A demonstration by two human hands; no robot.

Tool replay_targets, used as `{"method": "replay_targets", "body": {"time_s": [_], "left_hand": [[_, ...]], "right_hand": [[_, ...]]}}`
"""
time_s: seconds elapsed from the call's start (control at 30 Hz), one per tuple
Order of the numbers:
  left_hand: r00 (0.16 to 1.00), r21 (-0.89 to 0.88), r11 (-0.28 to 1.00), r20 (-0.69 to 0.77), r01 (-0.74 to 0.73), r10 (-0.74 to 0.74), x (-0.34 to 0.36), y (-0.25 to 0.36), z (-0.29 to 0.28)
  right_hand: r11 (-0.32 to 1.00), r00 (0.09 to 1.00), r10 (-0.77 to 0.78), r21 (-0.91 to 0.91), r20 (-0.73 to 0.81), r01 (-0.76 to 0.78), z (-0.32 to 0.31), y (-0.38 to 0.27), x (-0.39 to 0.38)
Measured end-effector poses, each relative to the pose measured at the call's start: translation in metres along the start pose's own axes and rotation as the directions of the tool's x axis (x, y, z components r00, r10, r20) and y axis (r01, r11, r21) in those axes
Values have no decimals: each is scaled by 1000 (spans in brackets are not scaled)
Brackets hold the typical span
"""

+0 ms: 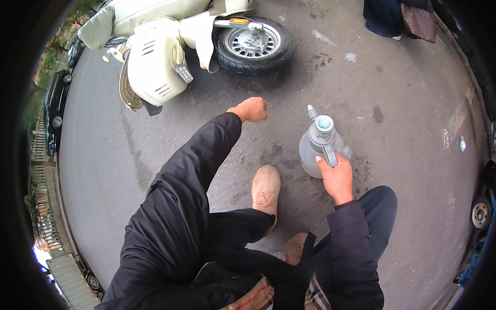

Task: The person uses pliers to remove a small metal clip from a scooter tire, then sprays liquid from a pressure sprayer onto the tire to locate a leak. The person points at the tire while spraying and observes the area for bubbles.

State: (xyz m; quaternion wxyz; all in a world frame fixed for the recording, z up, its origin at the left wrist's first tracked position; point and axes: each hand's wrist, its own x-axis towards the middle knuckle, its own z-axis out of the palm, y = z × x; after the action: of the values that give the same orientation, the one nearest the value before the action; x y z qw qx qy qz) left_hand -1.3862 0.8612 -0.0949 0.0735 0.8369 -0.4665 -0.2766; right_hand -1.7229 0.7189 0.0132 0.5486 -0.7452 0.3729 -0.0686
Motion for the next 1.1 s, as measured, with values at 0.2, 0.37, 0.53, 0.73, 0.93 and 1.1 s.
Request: {"method": "replay_targets", "body": {"time_s": [0.2, 0.37, 0.53, 0.73, 0.93, 1.1], "left_hand": [[992, 65, 998, -127, -16, 25, -6, 1, -5], [962, -25, 987, -220, 158, -160, -5, 6, -19], [948, -33, 986, -272, 164, -166, -2, 6, -23], [951, -37, 986, -263, 160, -164, 7, -3, -20], [933, -80, 972, -274, 221, -235, 5, -14, -20], [879, -178, 964, -402, 199, -256, 0, -17, -20]], "right_hand": [[998, 1000, 29, -56, 12, -28, 0, -2, -1], [998, 1000, 20, -67, 10, -19, 0, -2, -1], [1000, 1000, -20, -22, -14, 19, 3, -1, -1], [999, 999, 35, 15, -7, -34, 2, -2, -1], [1000, 1000, 29, 2, -2, -29, 2, -3, -1], [1000, 1000, 12, -9, -20, -12, 2, -3, -1]]}}
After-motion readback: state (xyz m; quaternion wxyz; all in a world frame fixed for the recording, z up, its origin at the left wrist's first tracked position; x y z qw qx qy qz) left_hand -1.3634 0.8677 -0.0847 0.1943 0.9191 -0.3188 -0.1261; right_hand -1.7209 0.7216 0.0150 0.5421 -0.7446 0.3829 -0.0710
